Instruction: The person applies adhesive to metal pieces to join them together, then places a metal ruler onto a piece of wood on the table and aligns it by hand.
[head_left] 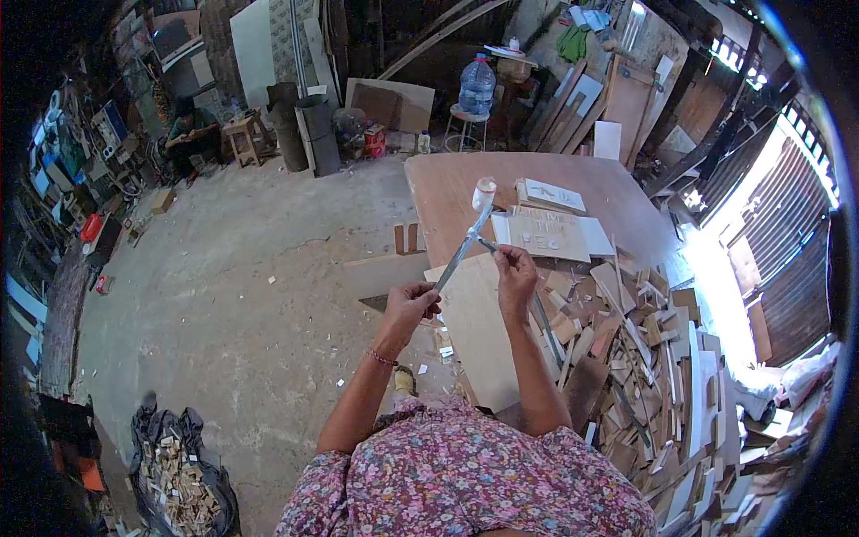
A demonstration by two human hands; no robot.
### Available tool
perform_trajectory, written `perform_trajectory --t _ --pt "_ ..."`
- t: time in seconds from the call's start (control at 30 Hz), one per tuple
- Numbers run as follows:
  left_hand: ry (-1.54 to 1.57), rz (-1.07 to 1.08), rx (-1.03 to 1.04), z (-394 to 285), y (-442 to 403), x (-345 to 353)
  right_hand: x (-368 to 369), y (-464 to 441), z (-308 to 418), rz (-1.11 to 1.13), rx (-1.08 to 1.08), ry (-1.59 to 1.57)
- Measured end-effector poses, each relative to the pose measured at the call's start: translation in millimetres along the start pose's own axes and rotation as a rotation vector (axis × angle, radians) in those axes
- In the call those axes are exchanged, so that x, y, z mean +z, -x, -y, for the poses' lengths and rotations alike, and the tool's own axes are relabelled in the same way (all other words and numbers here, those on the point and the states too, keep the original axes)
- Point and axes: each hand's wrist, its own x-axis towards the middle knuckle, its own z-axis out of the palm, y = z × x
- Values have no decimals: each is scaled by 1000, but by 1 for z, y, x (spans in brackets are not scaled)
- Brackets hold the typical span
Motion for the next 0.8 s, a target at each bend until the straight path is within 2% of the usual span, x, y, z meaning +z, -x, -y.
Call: perform_trajectory --t 0.17,0.23,0.33,0.47,0.67,0.8 --pt "-57 -19 -6 -14 7 1 4 6 10 -47 -122 127" --pt "-39 -14 -5 -8 4 0 5 7 17 -101 -401 305" --pt "8 -6 -3 -1 0 -2 3 15 21 -41 -393 401" --pt "-26 -39 -19 -7 3 0 3 24 20 4 -444 348" --pt "5 14 -14 -5 3 2 -1 11 11 -103 -416 337" --pt "3 -5 1 -3 2 2 0 17 11 -53 -460 357"
